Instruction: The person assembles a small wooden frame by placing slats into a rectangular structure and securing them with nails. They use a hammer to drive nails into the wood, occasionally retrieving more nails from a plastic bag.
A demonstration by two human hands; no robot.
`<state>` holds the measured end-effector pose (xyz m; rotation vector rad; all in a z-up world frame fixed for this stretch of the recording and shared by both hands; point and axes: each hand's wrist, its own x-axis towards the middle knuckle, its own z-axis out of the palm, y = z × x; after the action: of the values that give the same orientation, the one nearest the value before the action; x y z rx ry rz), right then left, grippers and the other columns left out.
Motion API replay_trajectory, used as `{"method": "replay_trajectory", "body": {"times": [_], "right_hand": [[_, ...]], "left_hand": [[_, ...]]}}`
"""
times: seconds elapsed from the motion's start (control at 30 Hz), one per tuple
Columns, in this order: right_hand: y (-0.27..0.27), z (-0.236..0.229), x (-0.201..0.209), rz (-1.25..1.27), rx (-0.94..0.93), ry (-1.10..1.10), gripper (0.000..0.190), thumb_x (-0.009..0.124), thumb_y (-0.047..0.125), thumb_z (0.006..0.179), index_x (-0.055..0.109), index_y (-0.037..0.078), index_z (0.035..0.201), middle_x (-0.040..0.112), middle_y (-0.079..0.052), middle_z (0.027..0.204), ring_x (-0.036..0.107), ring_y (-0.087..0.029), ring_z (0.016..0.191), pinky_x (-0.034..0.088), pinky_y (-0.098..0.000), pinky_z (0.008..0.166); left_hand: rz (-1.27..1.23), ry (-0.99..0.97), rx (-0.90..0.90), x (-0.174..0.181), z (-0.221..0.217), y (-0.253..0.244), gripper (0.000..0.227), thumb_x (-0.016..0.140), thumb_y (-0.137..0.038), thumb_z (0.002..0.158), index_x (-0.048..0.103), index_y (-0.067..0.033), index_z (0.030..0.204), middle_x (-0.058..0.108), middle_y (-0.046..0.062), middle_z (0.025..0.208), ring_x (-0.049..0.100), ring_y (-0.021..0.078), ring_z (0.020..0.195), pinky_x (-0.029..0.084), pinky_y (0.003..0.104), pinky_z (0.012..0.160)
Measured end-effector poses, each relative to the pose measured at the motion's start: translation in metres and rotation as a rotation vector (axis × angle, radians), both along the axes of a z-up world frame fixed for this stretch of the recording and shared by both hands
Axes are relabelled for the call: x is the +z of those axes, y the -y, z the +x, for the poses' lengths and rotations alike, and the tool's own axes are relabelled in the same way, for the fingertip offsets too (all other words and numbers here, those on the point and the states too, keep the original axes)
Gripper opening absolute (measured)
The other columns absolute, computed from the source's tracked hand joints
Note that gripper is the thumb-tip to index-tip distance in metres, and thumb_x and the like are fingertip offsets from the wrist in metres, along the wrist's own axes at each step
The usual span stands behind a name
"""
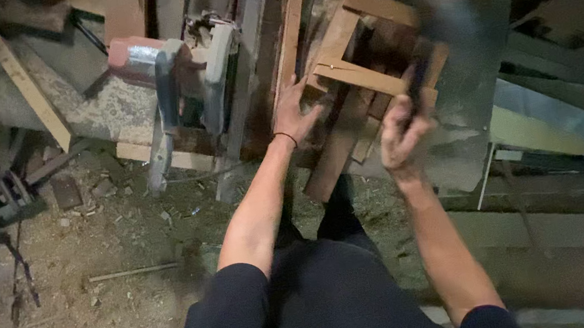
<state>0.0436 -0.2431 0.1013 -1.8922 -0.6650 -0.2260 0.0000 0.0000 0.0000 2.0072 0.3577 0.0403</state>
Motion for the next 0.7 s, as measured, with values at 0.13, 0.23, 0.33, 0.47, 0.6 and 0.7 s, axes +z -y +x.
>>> {"method": "replay_trajectory", "body": {"times": [0.13, 0.23, 0.33, 0.47, 0.6, 0.7], "right_hand": [[-0.026, -0.036, 0.01, -0.442, -0.146, -0.23, 0.054, 0.046, 0.047, 0.12, 0.062, 0.003, 0.093, 0.06, -0.008, 0.071, 0.057, -0.015, 0.057, 0.046, -0.0315, 0.051], [-0.038, -0.04, 0.029, -0.633, -0.084, -0.178, 0.058, 0.049, 0.049, 0.115, 0.066, -0.004, 0.101, 0.055, -0.005, 0.062, 0.052, -0.007, 0.056, 0.044, -0.0324, 0.049], [-0.051, -0.033, 0.054, -0.516, -0.16, -0.25, 0.058, 0.043, 0.051, 0.109, 0.058, 0.0, 0.084, 0.049, -0.004, 0.054, 0.049, -0.011, 0.047, 0.039, -0.036, 0.042], [-0.035, -0.036, 0.075, -0.211, -0.144, -0.212, 0.068, 0.042, 0.055, 0.118, 0.046, 0.004, 0.073, 0.046, -0.006, 0.058, 0.045, -0.016, 0.045, 0.034, -0.0332, 0.046], [-0.031, -0.04, 0.043, -0.376, -0.119, -0.338, 0.061, 0.039, 0.058, 0.112, 0.056, 0.004, 0.091, 0.048, 0.003, 0.063, 0.047, -0.011, 0.051, 0.038, -0.0307, 0.042], [-0.002, -0.032, 0.024, -0.546, -0.197, -0.297, 0.061, 0.044, 0.057, 0.116, 0.058, -0.001, 0.101, 0.046, 0.004, 0.066, 0.049, -0.009, 0.06, 0.043, -0.0303, 0.052]], "left_hand": [[0.018, 0.086, -0.014, -0.027, 0.002, -0.003, 0.079, 0.08, -0.027, 0.086, 0.046, -0.016, 0.156, 0.038, 0.015, 0.165, 0.033, 0.0367, 0.154, 0.031, 0.047, 0.125], [0.072, 0.174, -0.053, -0.038, 0.003, -0.001, 0.077, 0.081, -0.028, 0.088, 0.048, -0.013, 0.155, 0.046, 0.013, 0.161, 0.033, 0.0367, 0.158, 0.031, 0.048, 0.128], [0.054, 0.153, -0.036, -0.024, -0.003, 0.004, 0.077, 0.081, -0.029, 0.087, 0.049, -0.0128, 0.155, 0.045, 0.015, 0.161, 0.033, 0.0359, 0.156, 0.029, 0.049, 0.127], [-0.026, 0.014, 0.08, 0.011, 0.0, 0.003, 0.079, 0.084, -0.037, 0.082, 0.05, -0.0125, 0.149, 0.039, 0.021, 0.159, 0.028, 0.0387, 0.147, 0.028, 0.05, 0.117], [-0.177, 0.11, 0.259, 0.028, 0.004, 0.008, 0.055, 0.073, -0.04, 0.092, 0.066, -0.0079, 0.136, 0.06, 0.02, 0.145, 0.052, 0.0349, 0.138, 0.041, 0.044, 0.113], [-0.414, 0.066, 0.459, 0.031, 0.023, 0.003, 0.047, 0.053, -0.046, 0.103, 0.076, -0.0096, 0.124, 0.078, 0.016, 0.119, 0.074, 0.0279, 0.116, 0.054, 0.038, 0.099]]}}
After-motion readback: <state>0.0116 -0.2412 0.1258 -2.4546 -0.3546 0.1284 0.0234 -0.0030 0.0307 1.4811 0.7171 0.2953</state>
